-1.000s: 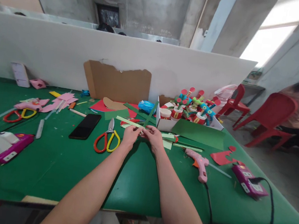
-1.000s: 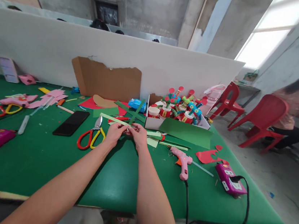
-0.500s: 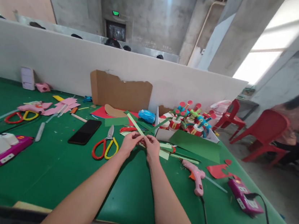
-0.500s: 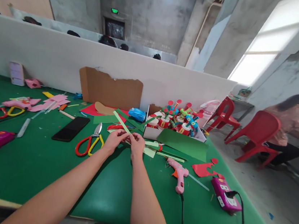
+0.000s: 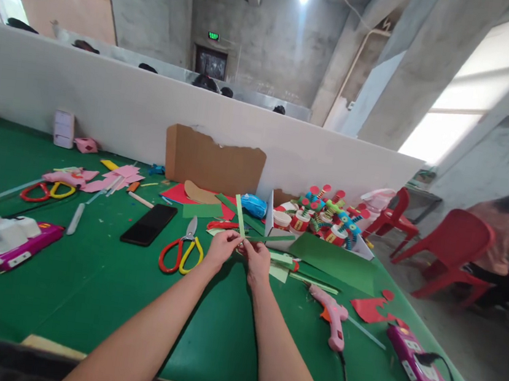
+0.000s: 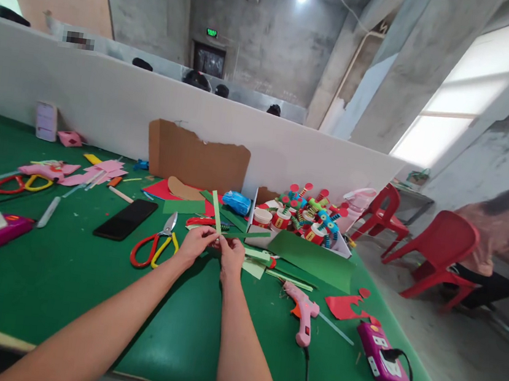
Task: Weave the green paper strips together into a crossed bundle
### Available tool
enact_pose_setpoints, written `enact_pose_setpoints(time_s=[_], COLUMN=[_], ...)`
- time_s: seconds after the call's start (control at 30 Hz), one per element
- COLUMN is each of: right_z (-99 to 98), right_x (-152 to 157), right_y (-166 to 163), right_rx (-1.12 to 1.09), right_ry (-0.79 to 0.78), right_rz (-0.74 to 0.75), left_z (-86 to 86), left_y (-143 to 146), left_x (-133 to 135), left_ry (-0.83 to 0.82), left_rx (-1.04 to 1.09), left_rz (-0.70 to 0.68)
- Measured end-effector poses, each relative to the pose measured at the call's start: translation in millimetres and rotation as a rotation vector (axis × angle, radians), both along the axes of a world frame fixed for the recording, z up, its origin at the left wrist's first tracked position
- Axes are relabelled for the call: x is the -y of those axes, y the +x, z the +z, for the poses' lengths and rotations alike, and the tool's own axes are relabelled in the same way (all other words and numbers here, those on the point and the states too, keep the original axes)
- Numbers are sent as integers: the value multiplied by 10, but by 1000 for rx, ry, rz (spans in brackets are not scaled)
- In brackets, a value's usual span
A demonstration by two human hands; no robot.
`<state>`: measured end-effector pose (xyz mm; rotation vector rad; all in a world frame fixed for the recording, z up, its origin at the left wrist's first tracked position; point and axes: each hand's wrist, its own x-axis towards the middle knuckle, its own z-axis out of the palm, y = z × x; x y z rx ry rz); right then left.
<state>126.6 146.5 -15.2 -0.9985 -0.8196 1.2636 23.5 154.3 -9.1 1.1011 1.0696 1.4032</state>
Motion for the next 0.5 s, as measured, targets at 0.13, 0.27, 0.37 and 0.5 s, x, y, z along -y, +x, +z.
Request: enact_pose_setpoints(time_s=[0.13, 0.27, 0.37, 0.5], right_z=[2, 24, 27, 24], right_x=[-5, 4, 7, 5], right_y=[-29, -32, -10, 13], right_rx=[-29, -60, -16, 54], right_ry=[37, 43, 17, -18], right_rz=[-68, -74, -50, -87], left_z=[42, 48, 33, 19], left_y=[51, 63, 40, 19], left_x=[44, 56, 39, 16], left_ry=[-7, -20, -11, 12], left_rx=[58, 52, 17, -51], left_rz=[35, 26, 46, 84])
